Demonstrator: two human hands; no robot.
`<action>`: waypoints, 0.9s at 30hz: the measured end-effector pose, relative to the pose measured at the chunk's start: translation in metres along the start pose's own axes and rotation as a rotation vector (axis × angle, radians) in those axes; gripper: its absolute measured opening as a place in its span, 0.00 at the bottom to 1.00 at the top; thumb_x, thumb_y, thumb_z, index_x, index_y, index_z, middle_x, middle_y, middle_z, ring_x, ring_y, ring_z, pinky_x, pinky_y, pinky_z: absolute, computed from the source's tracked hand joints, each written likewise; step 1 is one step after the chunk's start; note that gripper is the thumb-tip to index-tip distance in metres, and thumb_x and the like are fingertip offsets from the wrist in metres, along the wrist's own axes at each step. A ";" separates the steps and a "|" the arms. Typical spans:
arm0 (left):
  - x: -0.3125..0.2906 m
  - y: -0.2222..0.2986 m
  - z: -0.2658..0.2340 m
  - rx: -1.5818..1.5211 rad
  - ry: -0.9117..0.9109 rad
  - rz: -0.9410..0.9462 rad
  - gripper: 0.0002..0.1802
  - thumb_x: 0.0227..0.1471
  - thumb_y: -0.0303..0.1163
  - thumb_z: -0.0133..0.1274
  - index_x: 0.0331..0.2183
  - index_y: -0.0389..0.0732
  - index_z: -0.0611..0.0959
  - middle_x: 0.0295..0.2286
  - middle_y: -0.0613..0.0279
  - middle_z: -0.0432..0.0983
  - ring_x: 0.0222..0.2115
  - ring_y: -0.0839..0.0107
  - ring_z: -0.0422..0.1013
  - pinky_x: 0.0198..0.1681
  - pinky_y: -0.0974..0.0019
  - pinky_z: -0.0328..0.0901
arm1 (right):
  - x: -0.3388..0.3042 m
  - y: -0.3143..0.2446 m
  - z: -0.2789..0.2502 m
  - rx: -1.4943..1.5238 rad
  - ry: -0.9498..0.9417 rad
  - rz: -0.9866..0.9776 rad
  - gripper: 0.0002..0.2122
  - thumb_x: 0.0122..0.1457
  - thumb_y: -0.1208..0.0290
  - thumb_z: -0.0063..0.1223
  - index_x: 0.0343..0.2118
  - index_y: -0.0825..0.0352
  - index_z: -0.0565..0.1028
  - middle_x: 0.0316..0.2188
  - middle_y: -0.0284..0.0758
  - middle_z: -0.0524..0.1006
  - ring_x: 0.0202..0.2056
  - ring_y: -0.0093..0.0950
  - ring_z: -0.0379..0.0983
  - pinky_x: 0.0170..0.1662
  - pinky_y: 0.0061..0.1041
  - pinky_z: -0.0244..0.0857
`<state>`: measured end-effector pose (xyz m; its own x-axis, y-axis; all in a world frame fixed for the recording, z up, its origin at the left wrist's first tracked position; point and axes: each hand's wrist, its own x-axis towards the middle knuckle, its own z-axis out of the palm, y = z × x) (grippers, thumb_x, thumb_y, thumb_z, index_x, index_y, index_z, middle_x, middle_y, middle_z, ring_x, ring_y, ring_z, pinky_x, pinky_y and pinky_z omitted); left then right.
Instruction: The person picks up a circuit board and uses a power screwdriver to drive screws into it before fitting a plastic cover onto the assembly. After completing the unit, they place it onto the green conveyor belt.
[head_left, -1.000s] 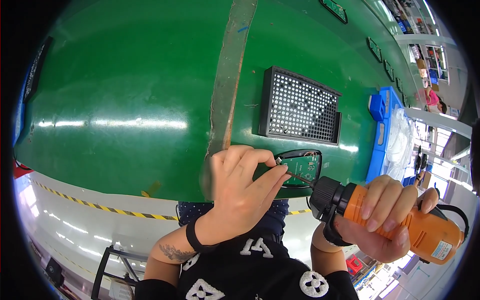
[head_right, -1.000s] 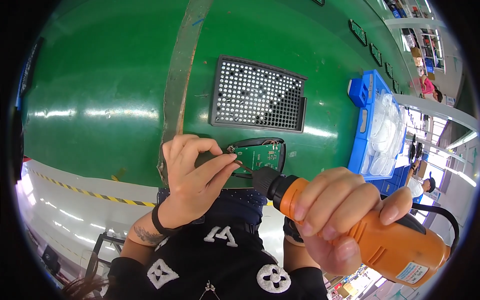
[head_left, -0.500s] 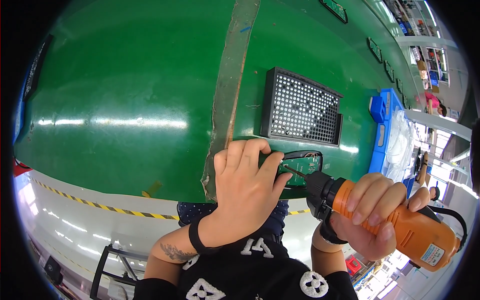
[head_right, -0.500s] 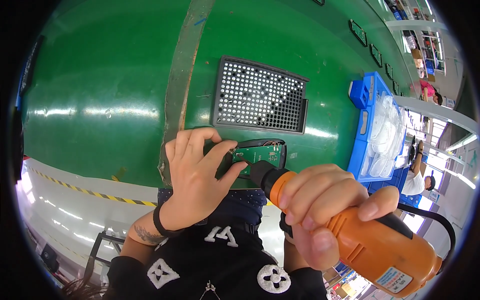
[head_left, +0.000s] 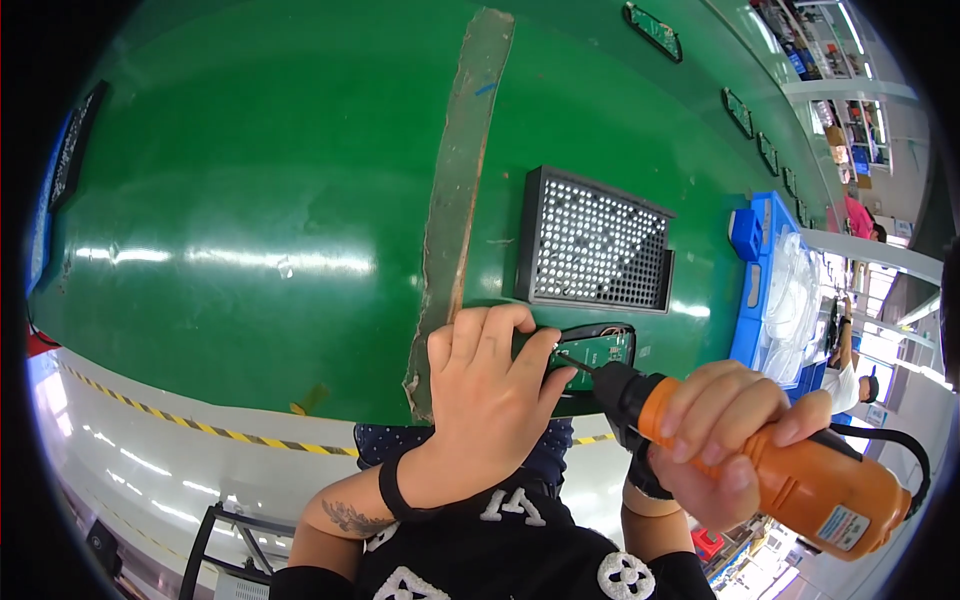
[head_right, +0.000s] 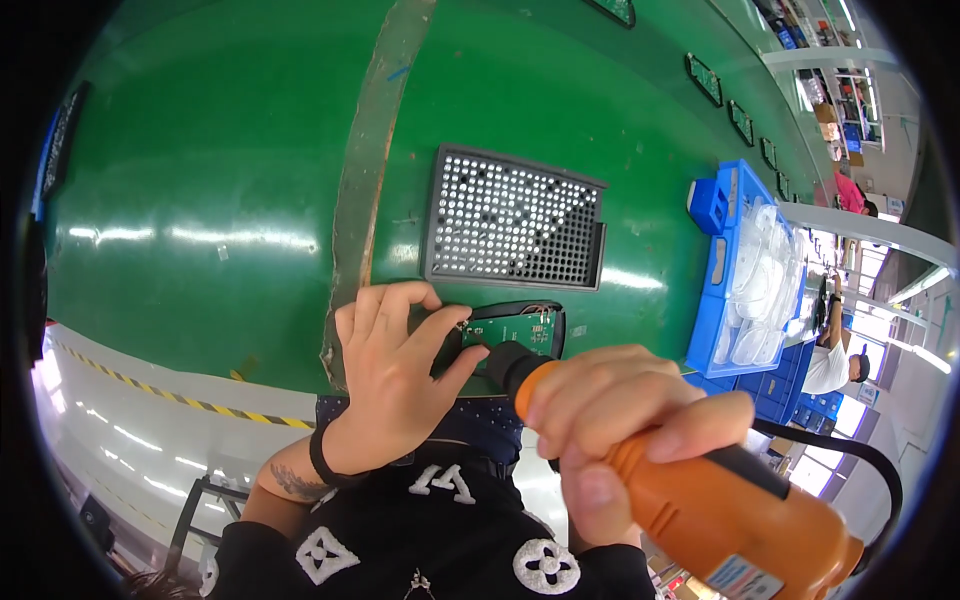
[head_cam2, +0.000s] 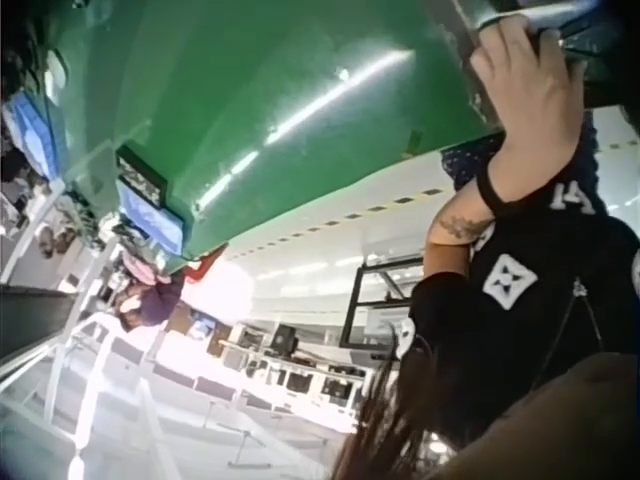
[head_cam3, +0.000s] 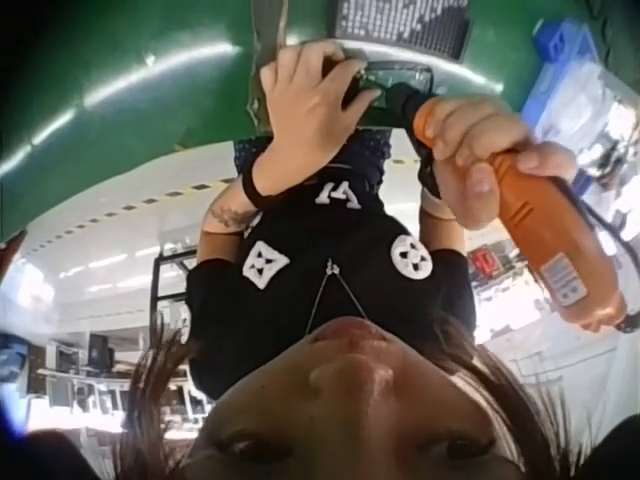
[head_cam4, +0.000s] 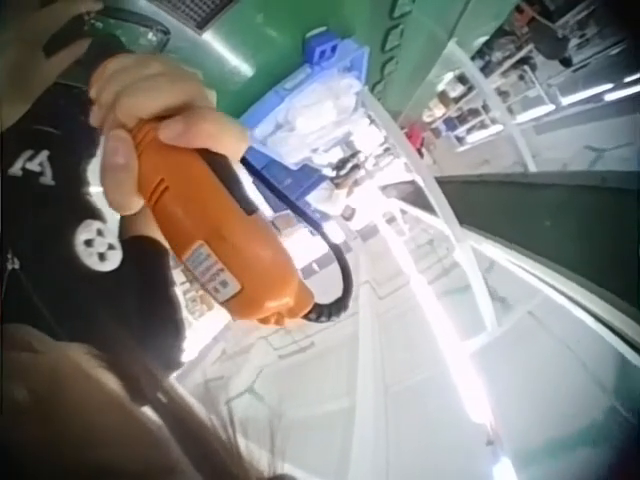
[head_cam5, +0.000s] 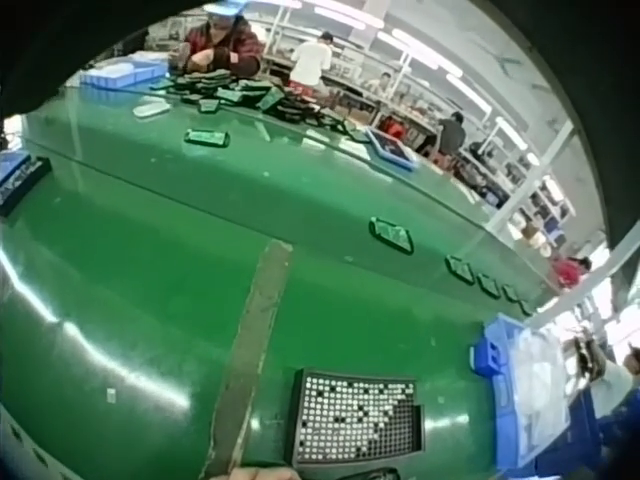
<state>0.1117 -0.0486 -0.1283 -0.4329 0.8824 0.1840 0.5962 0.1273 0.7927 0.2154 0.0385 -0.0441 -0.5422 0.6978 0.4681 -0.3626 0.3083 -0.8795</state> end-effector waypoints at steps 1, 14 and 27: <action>-0.002 -0.001 -0.001 0.003 -0.004 -0.005 0.20 0.25 0.30 0.64 0.29 0.43 0.79 0.30 0.66 0.65 0.33 0.65 0.62 0.34 0.63 0.51 | 0.000 0.001 0.001 -0.004 -0.054 0.002 0.18 0.46 0.80 0.52 0.36 0.61 0.55 0.15 0.32 0.66 0.14 0.26 0.66 0.20 0.29 0.67; 0.006 0.007 0.000 0.091 -0.066 0.071 0.19 0.32 0.30 0.62 0.33 0.41 0.77 0.28 0.64 0.66 0.32 0.63 0.63 0.34 0.62 0.54 | 0.002 0.002 0.005 -0.019 0.015 0.029 0.15 0.49 0.76 0.52 0.34 0.60 0.57 0.14 0.29 0.65 0.14 0.21 0.63 0.19 0.20 0.61; 0.243 -0.037 -0.044 -0.329 -0.259 -0.230 0.16 0.46 0.30 0.54 0.39 0.35 0.73 0.20 0.69 0.70 0.16 0.80 0.66 0.16 0.76 0.60 | -0.018 -0.026 -0.088 -0.171 0.781 -0.017 0.27 0.54 0.67 0.45 0.55 0.67 0.50 0.26 0.34 0.60 0.22 0.22 0.58 0.27 0.22 0.56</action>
<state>-0.0448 0.1415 -0.0874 -0.3207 0.9375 -0.1353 0.2413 0.2190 0.9454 0.3007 0.0748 -0.0374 0.1728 0.9237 0.3419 -0.2106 0.3737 -0.9033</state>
